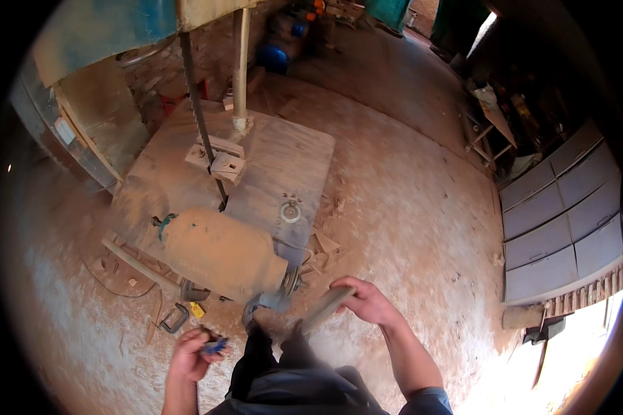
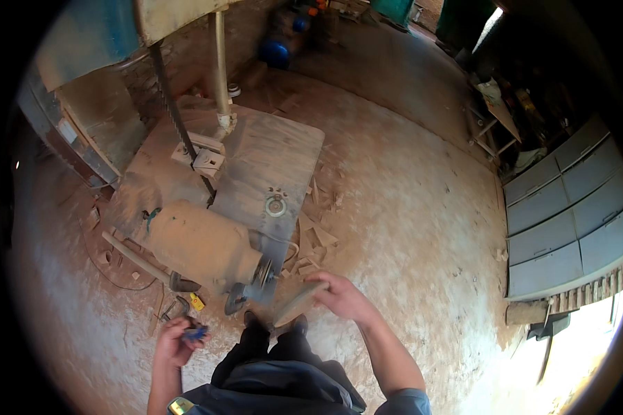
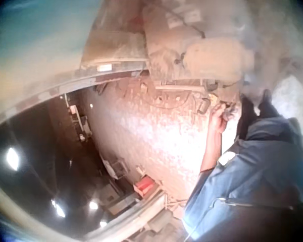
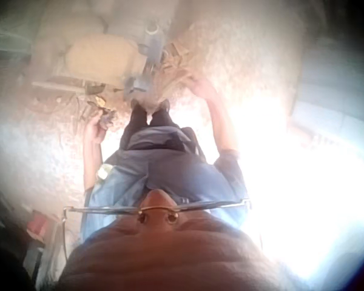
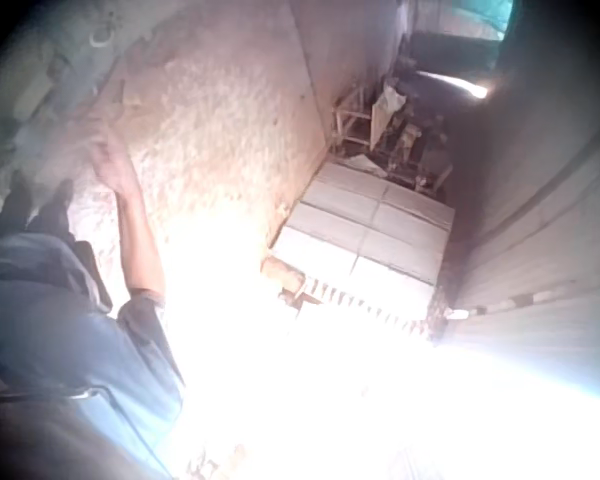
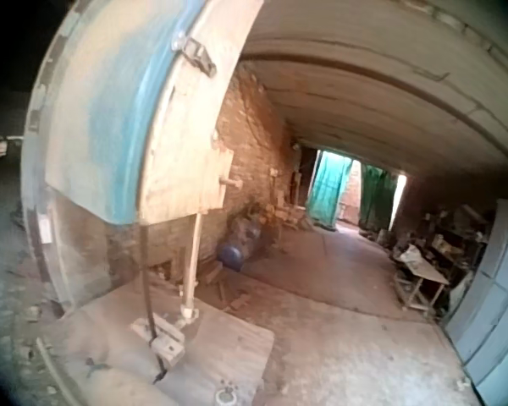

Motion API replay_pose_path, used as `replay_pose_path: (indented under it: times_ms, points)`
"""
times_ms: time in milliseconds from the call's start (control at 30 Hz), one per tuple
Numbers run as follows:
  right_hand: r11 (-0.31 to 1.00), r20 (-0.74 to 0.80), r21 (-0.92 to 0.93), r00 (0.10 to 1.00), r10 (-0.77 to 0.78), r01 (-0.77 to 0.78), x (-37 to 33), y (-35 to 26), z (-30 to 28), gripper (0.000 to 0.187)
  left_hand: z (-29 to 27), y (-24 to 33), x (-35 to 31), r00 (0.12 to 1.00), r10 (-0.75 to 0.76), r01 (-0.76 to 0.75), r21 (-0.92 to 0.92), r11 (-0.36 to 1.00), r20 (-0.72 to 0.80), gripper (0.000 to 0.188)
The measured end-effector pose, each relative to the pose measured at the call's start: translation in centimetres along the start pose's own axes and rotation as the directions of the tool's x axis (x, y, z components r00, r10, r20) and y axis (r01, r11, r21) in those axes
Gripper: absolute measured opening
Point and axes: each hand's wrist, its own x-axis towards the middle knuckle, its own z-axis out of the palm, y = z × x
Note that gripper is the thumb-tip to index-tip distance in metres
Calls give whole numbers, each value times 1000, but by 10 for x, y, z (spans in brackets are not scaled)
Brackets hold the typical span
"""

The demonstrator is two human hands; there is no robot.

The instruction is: The person removes a grinding wheel from a bench grinder, retrieves a new wheel and a mounting flange from a nearby table, and installs the new wheel onto the grinder. The person then uses a small blue tool to tighten the wheel onto the spindle.

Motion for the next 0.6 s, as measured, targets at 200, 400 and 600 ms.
replay_pose_path:
  times_ms: [200,400,600]
  points:
    - [966,216,243,976,30,-83,49,3,-13,20,45,-49,9,988,-141,145,-64,987,55,17]
    - [903,236,419,972,-6,-96,69,10,-5,20,72,-76,16,990,-109,115,-74,991,90,21]
    - [913,223,406,972,-69,-28,80,10,2,24,81,-85,15,995,-83,88,-88,992,64,18]
